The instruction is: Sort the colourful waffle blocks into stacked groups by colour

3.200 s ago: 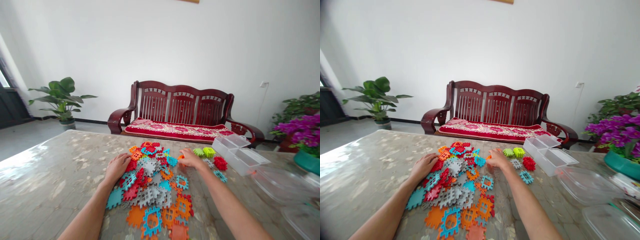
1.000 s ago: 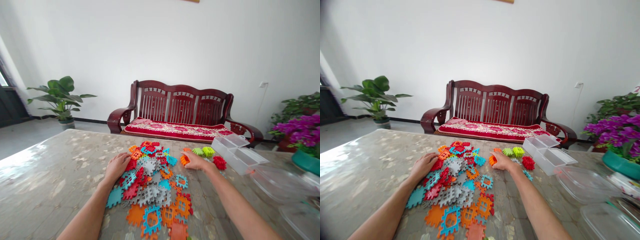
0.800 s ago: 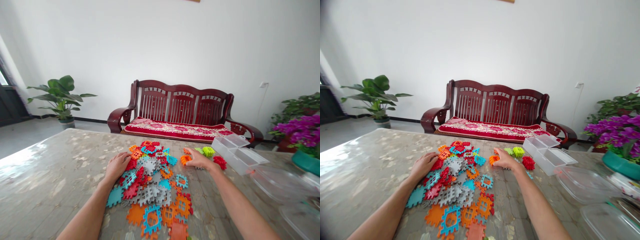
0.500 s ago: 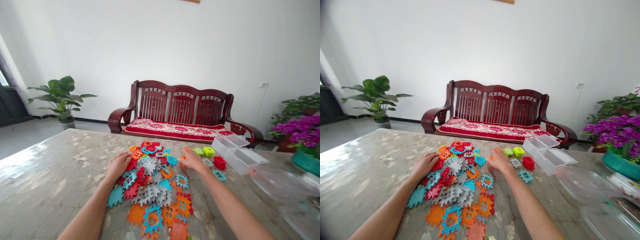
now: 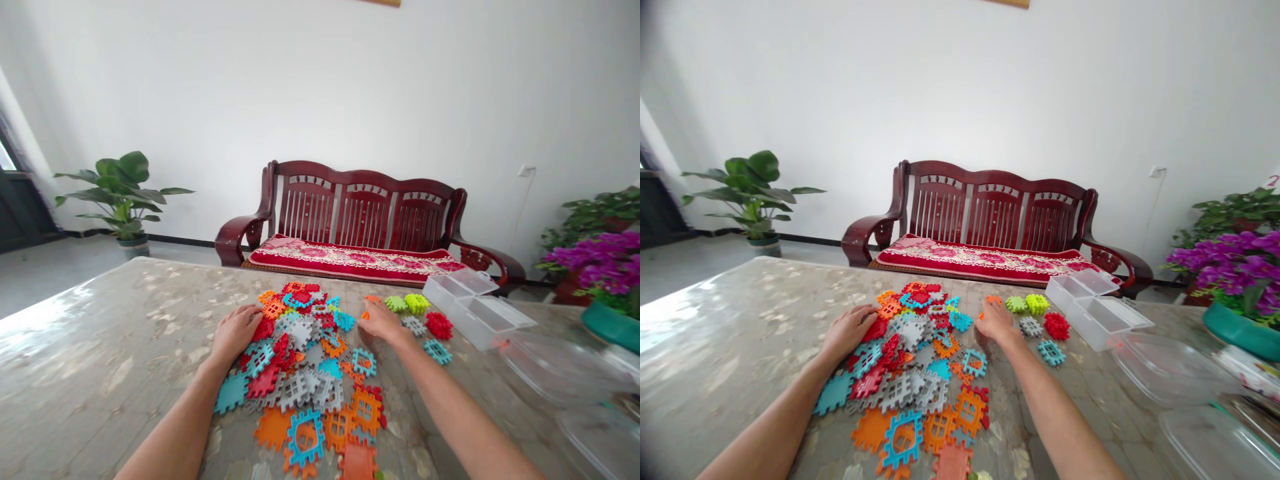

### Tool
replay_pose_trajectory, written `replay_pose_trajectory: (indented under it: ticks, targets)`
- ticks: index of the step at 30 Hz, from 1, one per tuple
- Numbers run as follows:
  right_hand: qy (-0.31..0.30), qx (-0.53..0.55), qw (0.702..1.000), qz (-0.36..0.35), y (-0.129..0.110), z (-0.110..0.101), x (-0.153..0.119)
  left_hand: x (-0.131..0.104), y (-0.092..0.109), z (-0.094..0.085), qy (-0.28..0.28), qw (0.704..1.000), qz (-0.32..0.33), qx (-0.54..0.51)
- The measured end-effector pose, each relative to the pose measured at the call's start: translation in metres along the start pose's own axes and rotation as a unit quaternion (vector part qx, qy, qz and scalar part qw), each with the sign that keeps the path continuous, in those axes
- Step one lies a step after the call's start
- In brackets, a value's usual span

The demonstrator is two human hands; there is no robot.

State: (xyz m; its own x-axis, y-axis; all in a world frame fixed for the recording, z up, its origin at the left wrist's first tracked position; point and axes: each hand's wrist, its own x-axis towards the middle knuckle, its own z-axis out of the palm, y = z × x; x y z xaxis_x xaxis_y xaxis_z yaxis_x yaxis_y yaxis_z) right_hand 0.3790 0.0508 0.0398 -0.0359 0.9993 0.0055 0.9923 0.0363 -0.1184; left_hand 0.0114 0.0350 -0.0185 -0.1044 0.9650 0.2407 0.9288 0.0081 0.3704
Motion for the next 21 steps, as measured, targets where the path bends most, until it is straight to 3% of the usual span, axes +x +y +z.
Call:
replay_pose_trajectory:
  ticks: [5,9,16,21]
  targets:
    - [0.072,0.128,0.989,0.013,0.031,-0.006,-0.001,-0.001,0.003,-0.002,-0.002,1.0,0.003,0.006]
    - [0.134,0.193,0.971,0.038,0.048,0.006,-0.015,-0.001,0.003,-0.003,-0.009,1.0,0.001,0.014]
    - [0.183,0.197,0.962,0.058,0.039,0.036,-0.055,0.0,0.004,-0.004,-0.008,1.0,0.002,0.007]
    - [0.159,0.164,0.971,0.073,0.037,0.04,-0.06,0.0,0.003,-0.004,-0.012,1.0,-0.002,0.01]
